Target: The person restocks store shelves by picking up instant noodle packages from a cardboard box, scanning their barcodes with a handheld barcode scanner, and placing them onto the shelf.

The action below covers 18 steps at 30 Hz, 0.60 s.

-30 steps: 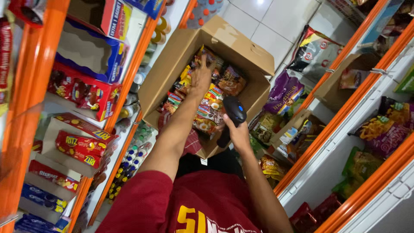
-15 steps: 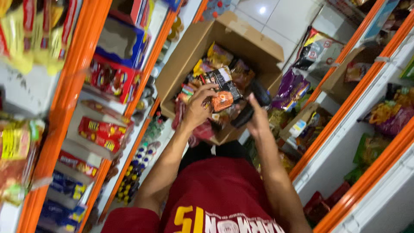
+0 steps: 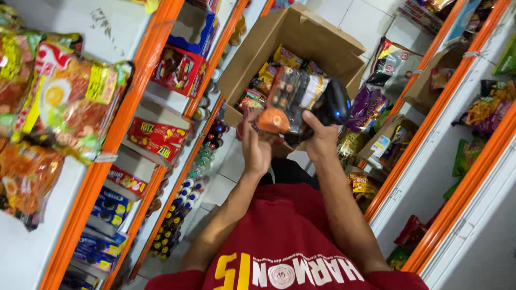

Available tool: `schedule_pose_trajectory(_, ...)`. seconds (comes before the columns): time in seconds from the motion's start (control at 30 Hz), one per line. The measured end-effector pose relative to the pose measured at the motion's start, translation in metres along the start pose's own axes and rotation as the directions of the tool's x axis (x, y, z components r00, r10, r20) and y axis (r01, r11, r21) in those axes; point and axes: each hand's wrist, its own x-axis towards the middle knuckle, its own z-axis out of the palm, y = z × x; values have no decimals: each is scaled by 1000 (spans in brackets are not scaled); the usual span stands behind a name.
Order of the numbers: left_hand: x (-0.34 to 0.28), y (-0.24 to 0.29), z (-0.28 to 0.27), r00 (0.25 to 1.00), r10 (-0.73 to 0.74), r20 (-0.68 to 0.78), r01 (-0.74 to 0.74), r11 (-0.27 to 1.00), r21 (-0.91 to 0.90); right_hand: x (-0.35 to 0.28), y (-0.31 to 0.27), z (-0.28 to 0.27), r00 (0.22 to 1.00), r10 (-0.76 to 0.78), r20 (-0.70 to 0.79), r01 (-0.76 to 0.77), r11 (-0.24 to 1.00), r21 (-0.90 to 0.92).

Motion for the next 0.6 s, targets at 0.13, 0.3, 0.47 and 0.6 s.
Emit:
schedule_pose_trajectory(0.13,-20,0,-7,984,-8,180,31,992,-122,-38,22,20,959,-282,18,278,930,-242)
schedule_pose_trajectory(0.3,-25,38,3,995,-22,102,13,996,88,-58,24,12,944,-329,7,320,912,-256)
schedule_pose_trajectory(0.47,-29,65,2,985,-167,32,161,977,144,-58,4,1,916,-397,-60,382,908,-172)
schedule_pose_trajectory(0.6,-23,75,10,981,-139,134,122,984,126,-55,-10,7,907,-421,25,419,892,-169)
